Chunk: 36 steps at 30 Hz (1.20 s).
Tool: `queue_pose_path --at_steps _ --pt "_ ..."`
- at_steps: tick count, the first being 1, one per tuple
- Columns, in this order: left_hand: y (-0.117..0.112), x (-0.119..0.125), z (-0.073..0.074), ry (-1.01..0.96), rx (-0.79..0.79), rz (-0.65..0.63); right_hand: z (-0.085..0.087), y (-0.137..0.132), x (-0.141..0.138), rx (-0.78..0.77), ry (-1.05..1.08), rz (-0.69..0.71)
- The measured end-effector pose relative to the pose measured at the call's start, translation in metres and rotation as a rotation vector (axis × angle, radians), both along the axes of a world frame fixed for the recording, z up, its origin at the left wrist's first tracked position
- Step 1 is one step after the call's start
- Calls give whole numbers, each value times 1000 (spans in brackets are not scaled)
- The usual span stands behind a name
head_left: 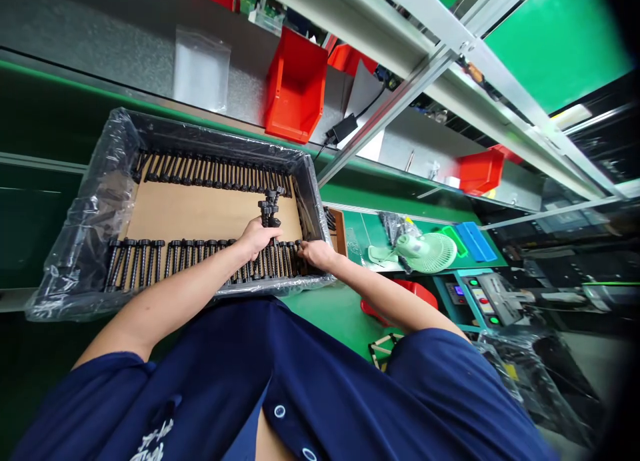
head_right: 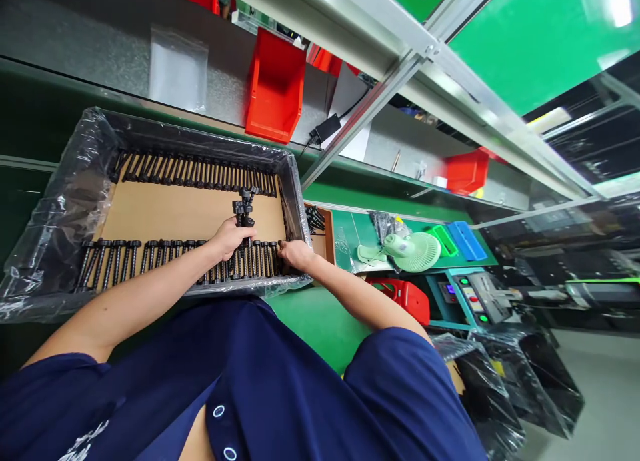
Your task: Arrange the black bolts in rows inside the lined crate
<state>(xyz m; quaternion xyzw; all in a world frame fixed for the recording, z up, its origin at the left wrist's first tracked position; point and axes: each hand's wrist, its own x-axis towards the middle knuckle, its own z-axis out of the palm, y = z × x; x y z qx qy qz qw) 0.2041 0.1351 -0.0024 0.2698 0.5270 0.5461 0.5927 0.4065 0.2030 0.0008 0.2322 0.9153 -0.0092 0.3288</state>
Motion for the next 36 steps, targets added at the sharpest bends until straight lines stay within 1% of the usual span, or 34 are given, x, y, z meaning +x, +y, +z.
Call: queue_pose_path --at_steps 2,5,9,12,16,19,22,23,25,26,27,28,29,30,31,32,33,34,35,36 --pt "0 0 0 -9 5 1 -6 -11 -3 17 -111 35" --pt "-1 0 3 -31 -9 -1 -12 -20 -8 33 -171 22" --pt "-2 0 6 -57 -12 6 -19 -20 -8 50 -177 19" --pt "-1 0 4 -43 -7 9 -22 -18 -6 38 -168 18" --pt "-1 1 2 -31 -8 3 -23 -19 -5 8 -140 -18" --pt "-2 2 2 -32 -6 -1 -20 -21 -6 -23 -120 -62" --pt "-2 3 4 -16 -30 -14 -10 -13 -5 -44 -69 -149" --pt "-2 2 4 -4 -33 -17 -4 -8 -5 -40 -7 -199" --pt "-3 2 6 32 -14 -28 7 4 -5 -47 237 -357" --pt "-3 2 6 49 3 -37 11 9 -6 -86 404 -476" --pt "-4 2 7 59 22 -56 15 13 -8 -166 579 -616" --pt "-4 2 8 60 44 -90 18 15 -12 -299 741 -765" --pt "-5 2 9 52 65 -140 19 16 -17 -480 879 -902" --pt "-7 2 11 37 85 -207 19 14 -23 -685 990 -1010" --pt "-8 2 12 22 102 -278 18 10 -29 -888 1077 -1081" --pt "-10 2 14 12 118 -339 16 6 -36 -1064 1146 -1116" --pt "-11 2 15 8 131 -380 14 1 -43 -1197 1202 -1129" --pt "-12 2 17 9 141 -399 11 -4 -50 -1281 1246 -1137" --pt "-13 3 18 13 151 -402 9 -8 -55 -1321 1279 -1148" --pt "-13 4 18 19 161 -389 7 -11 -60 -1326 1304 -1166"
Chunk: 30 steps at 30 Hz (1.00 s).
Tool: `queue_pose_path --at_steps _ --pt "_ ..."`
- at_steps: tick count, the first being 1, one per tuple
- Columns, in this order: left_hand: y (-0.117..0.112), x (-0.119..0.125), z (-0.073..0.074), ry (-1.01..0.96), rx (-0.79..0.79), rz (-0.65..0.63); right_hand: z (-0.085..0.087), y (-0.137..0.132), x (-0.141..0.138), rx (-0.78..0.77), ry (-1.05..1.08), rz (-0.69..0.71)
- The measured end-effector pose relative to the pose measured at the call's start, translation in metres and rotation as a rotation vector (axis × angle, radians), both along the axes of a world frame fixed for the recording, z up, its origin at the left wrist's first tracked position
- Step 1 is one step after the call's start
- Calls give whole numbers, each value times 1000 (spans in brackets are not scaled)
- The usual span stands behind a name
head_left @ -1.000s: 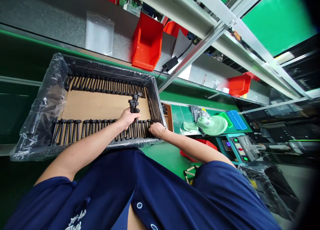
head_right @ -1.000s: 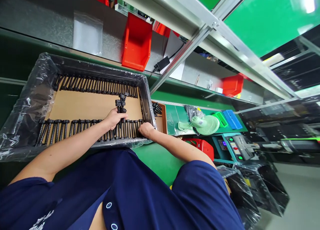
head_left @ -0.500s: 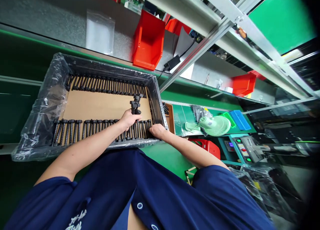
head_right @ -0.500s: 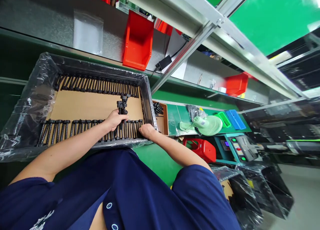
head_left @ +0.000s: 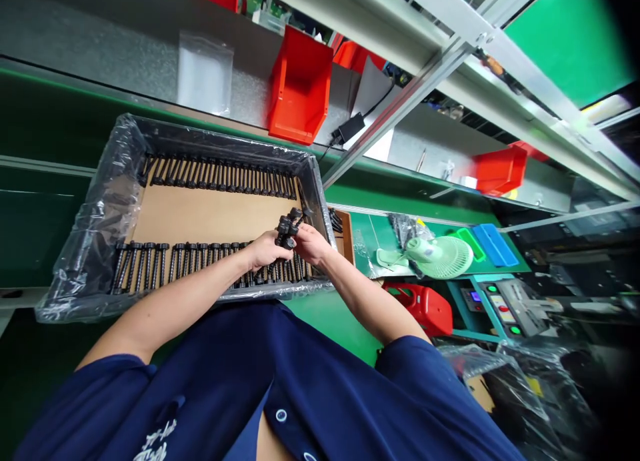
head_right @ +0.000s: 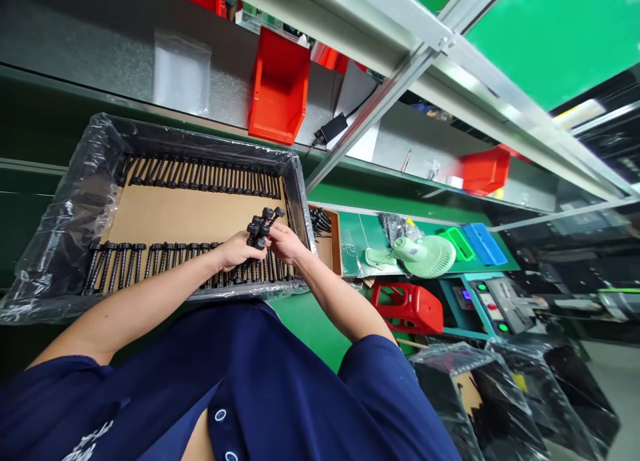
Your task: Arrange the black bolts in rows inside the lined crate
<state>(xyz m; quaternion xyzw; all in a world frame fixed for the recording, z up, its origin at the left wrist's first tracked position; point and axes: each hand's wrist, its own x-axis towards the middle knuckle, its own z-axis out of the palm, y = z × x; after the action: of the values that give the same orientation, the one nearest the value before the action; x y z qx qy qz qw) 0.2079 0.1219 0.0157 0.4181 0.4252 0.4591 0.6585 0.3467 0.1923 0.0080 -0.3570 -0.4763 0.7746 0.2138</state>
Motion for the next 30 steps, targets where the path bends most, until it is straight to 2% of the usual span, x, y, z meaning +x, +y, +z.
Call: queue_pose_path --at_steps 3,8,11,13,15,18,22,26,30 --pt "3 3 -2 -17 -40 104 -2 3 -8 36 -62 -123" --pt "14 -1 -9 -44 -225 436 0 38 -14 120 -172 -307" --pt "17 -15 -9 57 -204 620 -3 59 -29 88 -141 -318" --pt "16 -30 -7 129 -161 675 -8 66 -46 28 -123 -245" --pt "12 -51 -7 185 -146 706 -14 66 -69 -49 -116 -114" --pt "-2 -93 -11 272 -207 809 -26 57 -106 -146 -133 67" --pt "-26 -161 -13 362 -281 1012 -43 40 -156 -163 -195 185" --pt "-39 -220 6 295 -158 1162 -57 22 -216 -107 -223 255" --pt "-42 -258 28 123 -48 1197 -67 0 -287 -24 -317 251"
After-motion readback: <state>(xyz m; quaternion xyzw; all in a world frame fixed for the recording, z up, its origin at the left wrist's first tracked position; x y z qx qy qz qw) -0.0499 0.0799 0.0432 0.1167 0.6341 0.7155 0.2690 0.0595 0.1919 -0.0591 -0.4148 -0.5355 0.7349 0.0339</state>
